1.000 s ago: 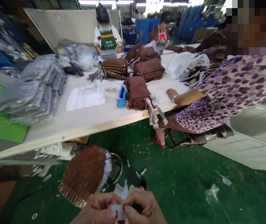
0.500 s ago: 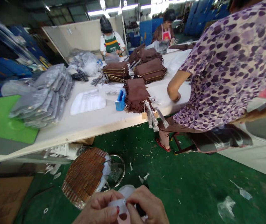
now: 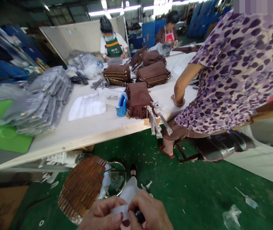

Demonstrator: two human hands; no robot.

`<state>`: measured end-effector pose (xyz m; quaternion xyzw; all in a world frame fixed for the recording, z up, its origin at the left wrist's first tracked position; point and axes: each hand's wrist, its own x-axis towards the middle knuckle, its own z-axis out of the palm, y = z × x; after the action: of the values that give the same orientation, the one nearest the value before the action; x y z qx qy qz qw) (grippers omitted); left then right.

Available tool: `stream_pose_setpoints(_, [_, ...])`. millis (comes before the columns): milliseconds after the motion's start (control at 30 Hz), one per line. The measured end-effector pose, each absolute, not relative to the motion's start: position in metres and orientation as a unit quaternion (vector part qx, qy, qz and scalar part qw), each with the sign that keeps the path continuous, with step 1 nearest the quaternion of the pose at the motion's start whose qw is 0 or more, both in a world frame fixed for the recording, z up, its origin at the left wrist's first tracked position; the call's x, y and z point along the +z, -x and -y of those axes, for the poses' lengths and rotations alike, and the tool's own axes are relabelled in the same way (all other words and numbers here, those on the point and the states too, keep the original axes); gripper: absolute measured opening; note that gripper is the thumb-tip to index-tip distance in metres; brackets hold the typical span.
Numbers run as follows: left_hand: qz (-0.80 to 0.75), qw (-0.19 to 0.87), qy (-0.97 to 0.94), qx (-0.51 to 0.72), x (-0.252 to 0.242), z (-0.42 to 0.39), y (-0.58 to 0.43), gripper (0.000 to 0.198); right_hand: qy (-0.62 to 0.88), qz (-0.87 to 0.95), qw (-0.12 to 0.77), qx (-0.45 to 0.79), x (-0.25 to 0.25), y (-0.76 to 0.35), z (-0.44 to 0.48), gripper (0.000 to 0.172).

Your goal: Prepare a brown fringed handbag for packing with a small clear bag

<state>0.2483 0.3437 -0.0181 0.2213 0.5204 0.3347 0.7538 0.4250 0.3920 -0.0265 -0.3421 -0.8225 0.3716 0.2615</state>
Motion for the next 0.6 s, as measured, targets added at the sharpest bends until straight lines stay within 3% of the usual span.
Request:
stream_pose_setpoints(367, [-0.509, 0.729, -0.308, 0.339, -0.052, -0.41, -0.207, 0.054, 0.348, 0.822, 0.223, 0.391, -0.026, -0.382, -0.467, 0.011])
stream_pose_setpoints(600, [-0.493, 0.755, -0.265, 0.341, -0.055, -0.463, -0.162, 0.05, 0.342, 0.84, 0.193, 0.374, -0.035, -0.341, -0.522, 0.01])
